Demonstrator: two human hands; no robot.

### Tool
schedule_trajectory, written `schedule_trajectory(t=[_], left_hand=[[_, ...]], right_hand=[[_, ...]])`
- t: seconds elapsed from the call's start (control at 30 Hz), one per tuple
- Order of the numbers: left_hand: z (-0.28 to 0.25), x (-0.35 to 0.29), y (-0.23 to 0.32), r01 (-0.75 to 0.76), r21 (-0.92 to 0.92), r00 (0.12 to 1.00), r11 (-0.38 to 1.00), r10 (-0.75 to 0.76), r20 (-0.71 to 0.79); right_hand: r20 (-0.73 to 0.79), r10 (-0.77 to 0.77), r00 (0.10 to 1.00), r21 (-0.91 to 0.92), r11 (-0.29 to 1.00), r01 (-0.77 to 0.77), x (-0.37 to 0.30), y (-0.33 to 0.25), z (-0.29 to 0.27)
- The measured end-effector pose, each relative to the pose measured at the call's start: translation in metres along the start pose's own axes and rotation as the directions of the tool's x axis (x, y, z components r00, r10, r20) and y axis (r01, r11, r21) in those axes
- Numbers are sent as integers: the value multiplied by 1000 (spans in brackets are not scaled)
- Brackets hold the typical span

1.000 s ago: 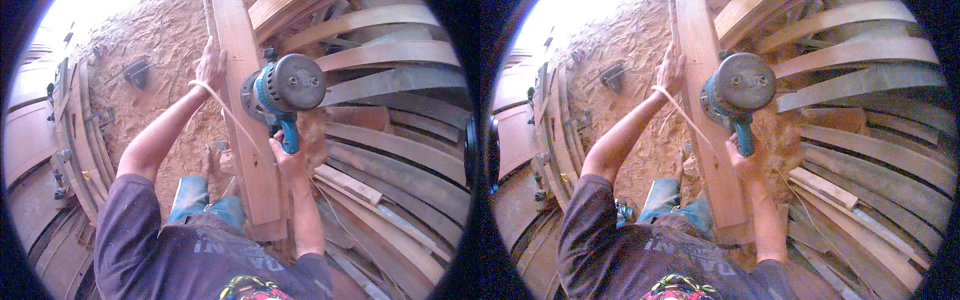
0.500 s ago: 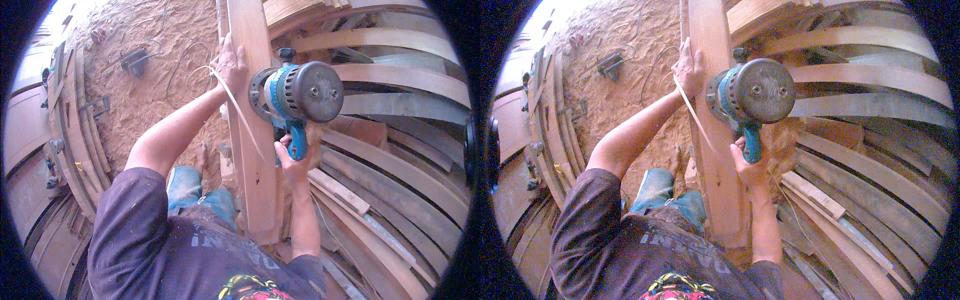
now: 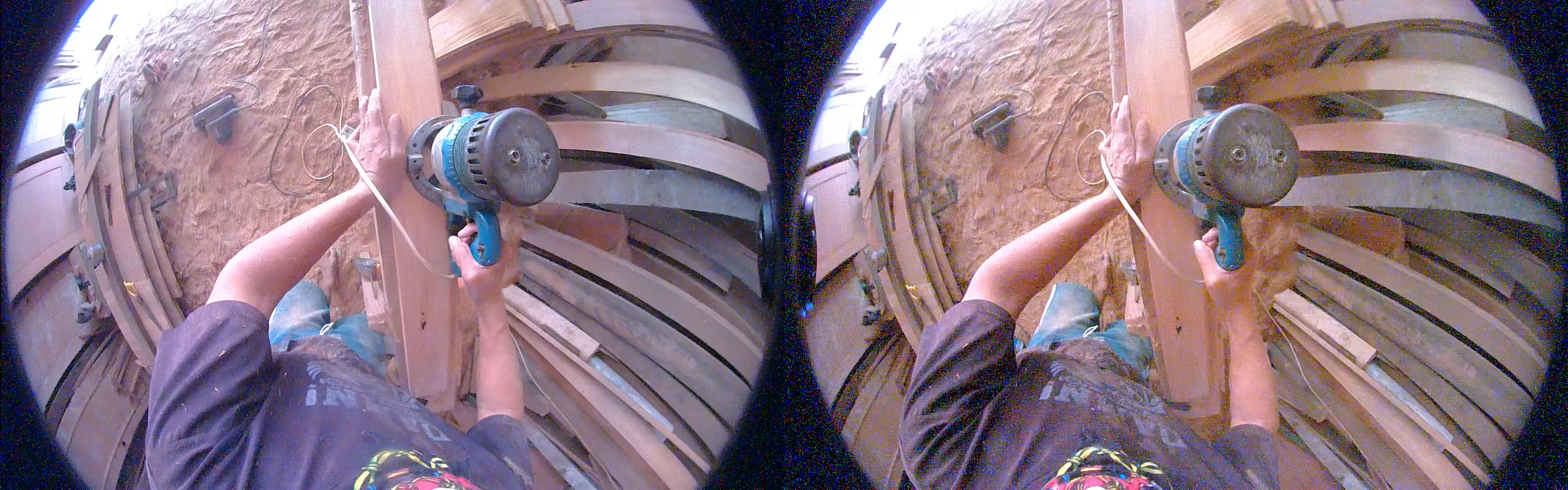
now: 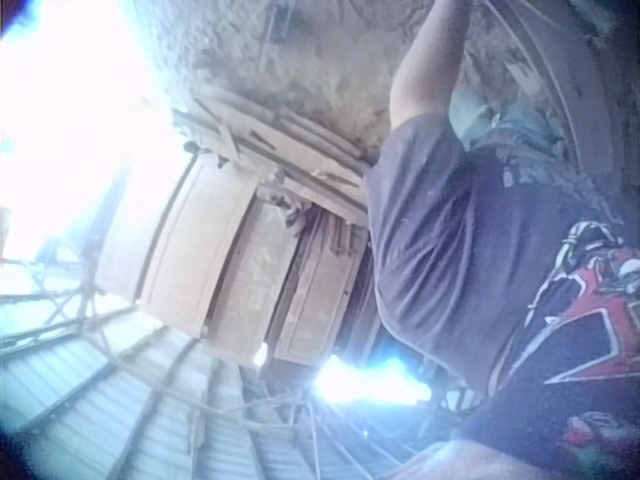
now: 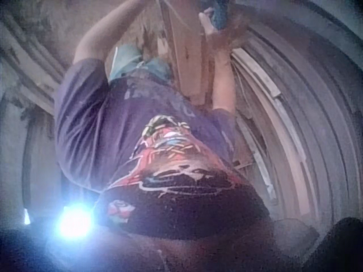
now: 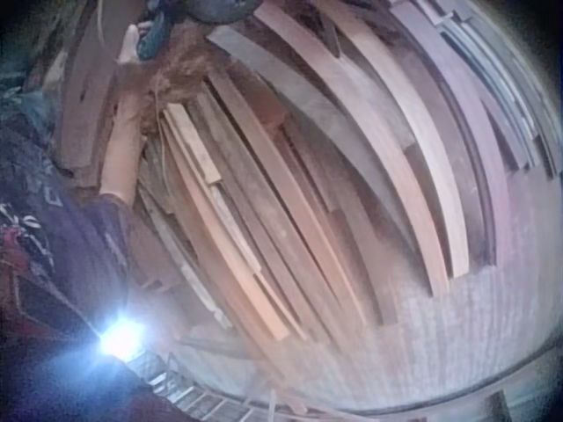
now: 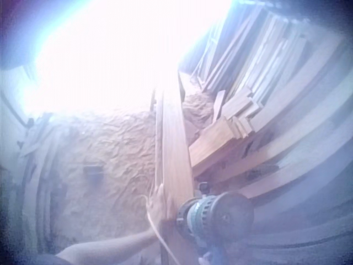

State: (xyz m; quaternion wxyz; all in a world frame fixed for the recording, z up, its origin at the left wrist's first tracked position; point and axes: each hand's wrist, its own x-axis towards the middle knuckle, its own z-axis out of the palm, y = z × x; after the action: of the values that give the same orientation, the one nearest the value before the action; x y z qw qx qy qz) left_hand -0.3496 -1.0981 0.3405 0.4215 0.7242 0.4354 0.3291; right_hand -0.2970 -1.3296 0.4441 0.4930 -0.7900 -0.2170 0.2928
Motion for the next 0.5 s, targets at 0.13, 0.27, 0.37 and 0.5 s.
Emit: schedule_trajectory(t=[0.13, 0.27, 0.37, 0.5], left_hand=[[0, 1, 3, -2, 36, 1000, 999, 2, 8], [3, 0, 2, 19, 42, 1000, 999, -19, -1], [1, 1, 5, 18, 37, 1000, 999, -18, -4], [0, 3, 6, 28, 40, 1000, 999, -28, 8]], right_hand=[[-72, -55, 996, 70, 996, 61, 14, 3, 9], [-46, -63, 997, 23, 998, 64, 26, 1, 10], [-35, -38, 999, 70, 997, 40, 34, -6, 13], [-67, -33, 997, 96, 995, 39, 48, -16, 21]])
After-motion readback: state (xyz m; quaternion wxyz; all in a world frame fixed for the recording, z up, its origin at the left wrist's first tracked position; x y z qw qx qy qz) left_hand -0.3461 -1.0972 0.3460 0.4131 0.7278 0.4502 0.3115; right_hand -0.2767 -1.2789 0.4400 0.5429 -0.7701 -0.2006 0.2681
